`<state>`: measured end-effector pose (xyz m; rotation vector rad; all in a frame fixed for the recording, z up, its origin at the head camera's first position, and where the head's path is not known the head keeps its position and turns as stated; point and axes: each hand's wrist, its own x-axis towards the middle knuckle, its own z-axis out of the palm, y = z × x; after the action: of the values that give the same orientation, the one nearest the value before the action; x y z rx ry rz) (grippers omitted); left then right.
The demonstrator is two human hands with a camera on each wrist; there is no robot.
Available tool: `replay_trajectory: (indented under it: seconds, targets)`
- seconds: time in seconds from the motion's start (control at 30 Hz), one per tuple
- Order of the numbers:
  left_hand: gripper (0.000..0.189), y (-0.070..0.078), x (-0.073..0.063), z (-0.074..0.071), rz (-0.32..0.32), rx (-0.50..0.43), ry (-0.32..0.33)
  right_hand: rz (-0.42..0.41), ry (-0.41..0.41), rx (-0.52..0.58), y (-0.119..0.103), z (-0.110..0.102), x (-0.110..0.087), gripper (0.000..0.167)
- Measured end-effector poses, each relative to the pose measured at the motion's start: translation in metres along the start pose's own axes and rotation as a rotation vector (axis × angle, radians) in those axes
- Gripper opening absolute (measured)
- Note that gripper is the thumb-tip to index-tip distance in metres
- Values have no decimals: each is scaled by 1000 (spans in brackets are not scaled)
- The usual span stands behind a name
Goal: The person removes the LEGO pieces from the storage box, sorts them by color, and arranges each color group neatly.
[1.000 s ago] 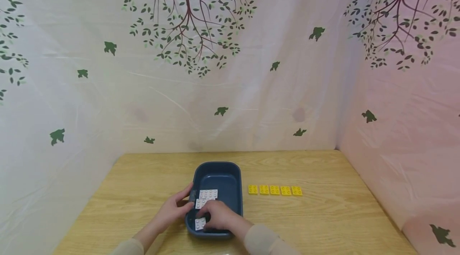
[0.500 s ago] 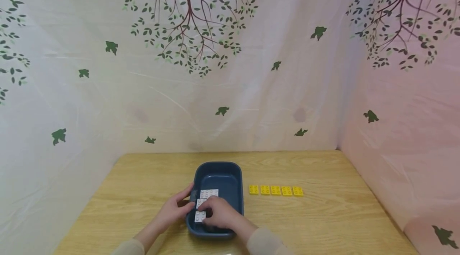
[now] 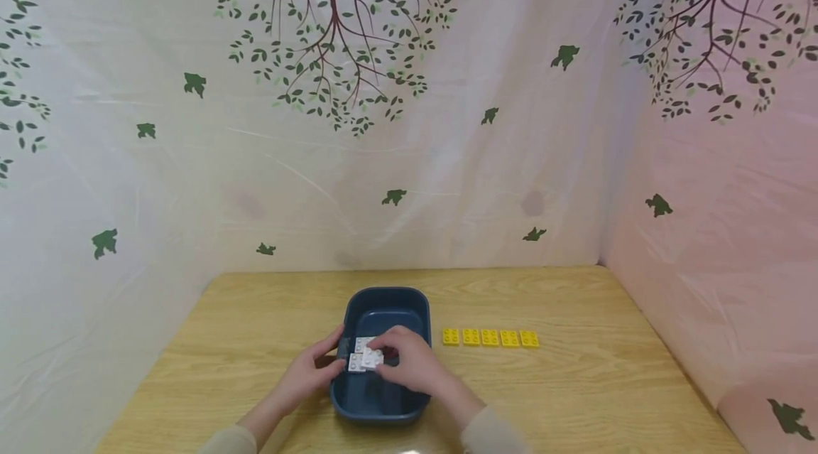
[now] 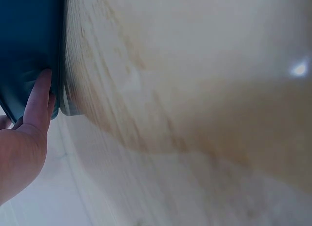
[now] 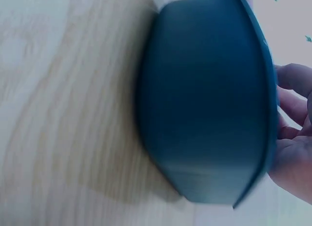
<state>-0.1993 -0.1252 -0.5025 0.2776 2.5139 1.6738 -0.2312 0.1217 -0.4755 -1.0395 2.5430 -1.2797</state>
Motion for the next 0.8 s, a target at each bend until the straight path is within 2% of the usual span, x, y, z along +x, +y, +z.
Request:
replay_trajectory:
  seconds: [0.17,0.3,0.53,0.8]
  targets:
    - [65,0,0,1,-7,5,10,33,36,9,4,-20,-12,31]
    - [65,-1,0,0,-3,13,15,57,85,-32,11,-36,-21,31]
    - [65,1,-1,3,17,20,30,117,161,6,27,-56,-39,28]
    - [65,-1,-1,5,28,50,48,51,200,-17,50,-70,-58,28]
